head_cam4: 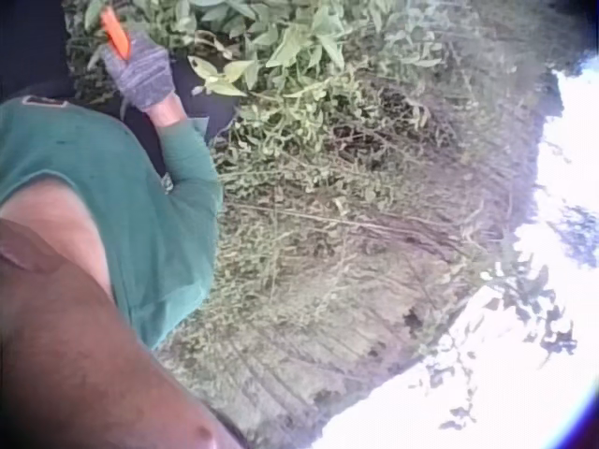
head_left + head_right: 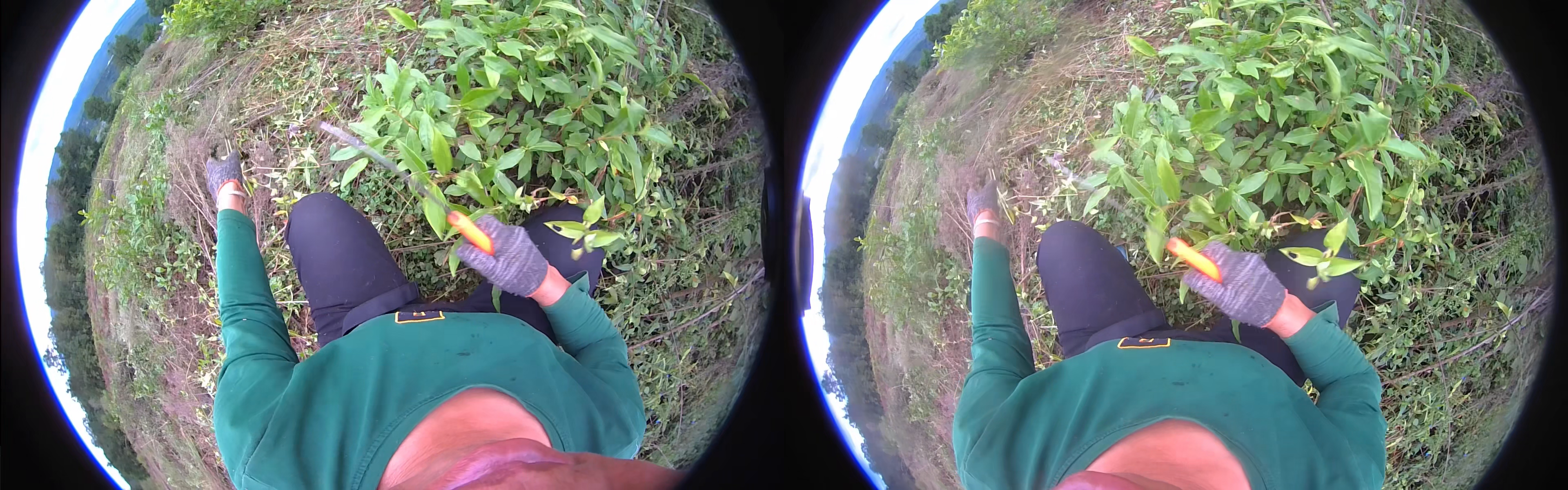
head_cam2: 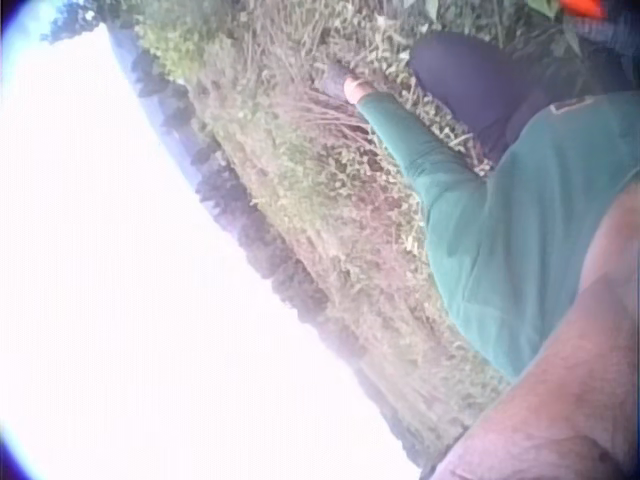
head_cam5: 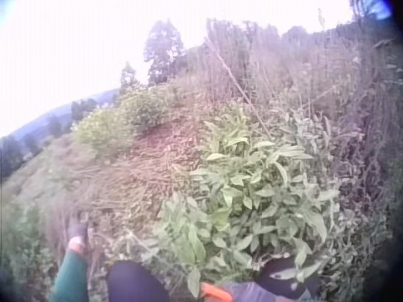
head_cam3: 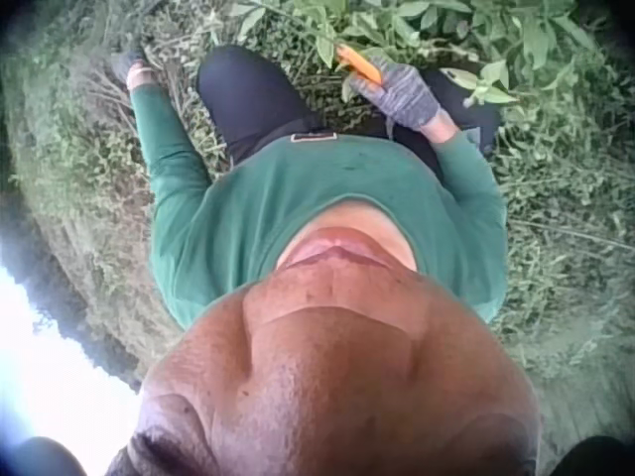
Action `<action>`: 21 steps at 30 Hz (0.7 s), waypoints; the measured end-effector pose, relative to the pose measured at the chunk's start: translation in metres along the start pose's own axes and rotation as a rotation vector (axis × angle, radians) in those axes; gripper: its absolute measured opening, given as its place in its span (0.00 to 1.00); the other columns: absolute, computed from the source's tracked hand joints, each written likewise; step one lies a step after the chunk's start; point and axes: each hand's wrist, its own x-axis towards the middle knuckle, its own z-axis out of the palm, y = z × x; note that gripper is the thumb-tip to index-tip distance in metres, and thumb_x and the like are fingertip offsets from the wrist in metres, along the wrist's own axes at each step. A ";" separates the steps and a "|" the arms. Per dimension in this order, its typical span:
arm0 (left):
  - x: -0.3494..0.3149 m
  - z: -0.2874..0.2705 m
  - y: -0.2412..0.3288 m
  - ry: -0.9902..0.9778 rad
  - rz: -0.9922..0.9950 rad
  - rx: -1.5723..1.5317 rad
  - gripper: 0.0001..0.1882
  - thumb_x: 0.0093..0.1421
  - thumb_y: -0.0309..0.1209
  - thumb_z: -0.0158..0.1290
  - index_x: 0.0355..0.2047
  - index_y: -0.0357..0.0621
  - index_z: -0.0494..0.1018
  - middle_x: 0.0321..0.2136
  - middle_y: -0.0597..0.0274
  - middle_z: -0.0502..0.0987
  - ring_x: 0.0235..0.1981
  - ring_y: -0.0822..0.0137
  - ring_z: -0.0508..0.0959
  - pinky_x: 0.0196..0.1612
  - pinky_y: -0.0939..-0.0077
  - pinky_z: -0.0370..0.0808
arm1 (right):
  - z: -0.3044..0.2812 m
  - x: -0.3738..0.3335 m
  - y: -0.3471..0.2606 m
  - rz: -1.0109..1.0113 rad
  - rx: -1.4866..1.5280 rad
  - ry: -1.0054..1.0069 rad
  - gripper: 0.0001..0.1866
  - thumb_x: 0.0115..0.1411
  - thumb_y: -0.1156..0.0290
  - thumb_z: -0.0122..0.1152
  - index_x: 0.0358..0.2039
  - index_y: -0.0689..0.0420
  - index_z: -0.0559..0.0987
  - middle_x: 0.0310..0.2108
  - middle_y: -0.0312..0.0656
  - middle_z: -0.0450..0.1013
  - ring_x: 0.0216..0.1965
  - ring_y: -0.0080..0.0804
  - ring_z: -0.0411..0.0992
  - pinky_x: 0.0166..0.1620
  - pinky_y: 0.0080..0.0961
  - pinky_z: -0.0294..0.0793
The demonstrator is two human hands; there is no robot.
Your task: The person kneels on the ground and uses a sickle to cut weeds and small branches. They gather the cut vegetation and continue clearing the area.
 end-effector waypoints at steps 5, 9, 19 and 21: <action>-0.071 -0.018 0.106 0.128 0.266 -0.642 0.21 0.51 0.35 0.57 0.45 0.41 0.75 0.42 0.54 0.77 0.42 0.59 0.77 0.48 0.69 0.73 | 0.058 0.032 0.004 0.155 -0.026 -0.214 0.21 0.57 0.54 0.56 0.39 0.61 0.71 0.24 0.54 0.72 0.28 0.53 0.72 0.33 0.42 0.70; -0.146 0.000 0.200 -0.169 0.231 -1.094 0.17 0.52 0.32 0.57 0.42 0.41 0.76 0.38 0.58 0.79 0.36 0.65 0.78 0.43 0.71 0.75 | 0.081 0.067 0.027 0.584 0.501 -0.267 0.15 0.59 0.58 0.56 0.34 0.57 0.68 0.18 0.40 0.65 0.17 0.32 0.67 0.22 0.32 0.67; -0.127 0.043 0.195 -0.369 0.219 -0.883 0.12 0.52 0.35 0.55 0.35 0.45 0.79 0.35 0.55 0.80 0.35 0.63 0.79 0.42 0.70 0.74 | 0.151 0.240 0.171 0.328 1.195 0.187 0.09 0.61 0.63 0.53 0.31 0.54 0.68 0.19 0.35 0.64 0.17 0.28 0.64 0.19 0.29 0.64; -0.125 0.035 0.189 -0.332 0.324 -0.819 0.13 0.52 0.36 0.56 0.35 0.45 0.79 0.34 0.56 0.80 0.35 0.61 0.79 0.41 0.70 0.74 | 0.154 0.277 0.167 0.312 1.105 0.188 0.10 0.60 0.62 0.54 0.32 0.54 0.69 0.19 0.36 0.65 0.17 0.29 0.65 0.19 0.30 0.64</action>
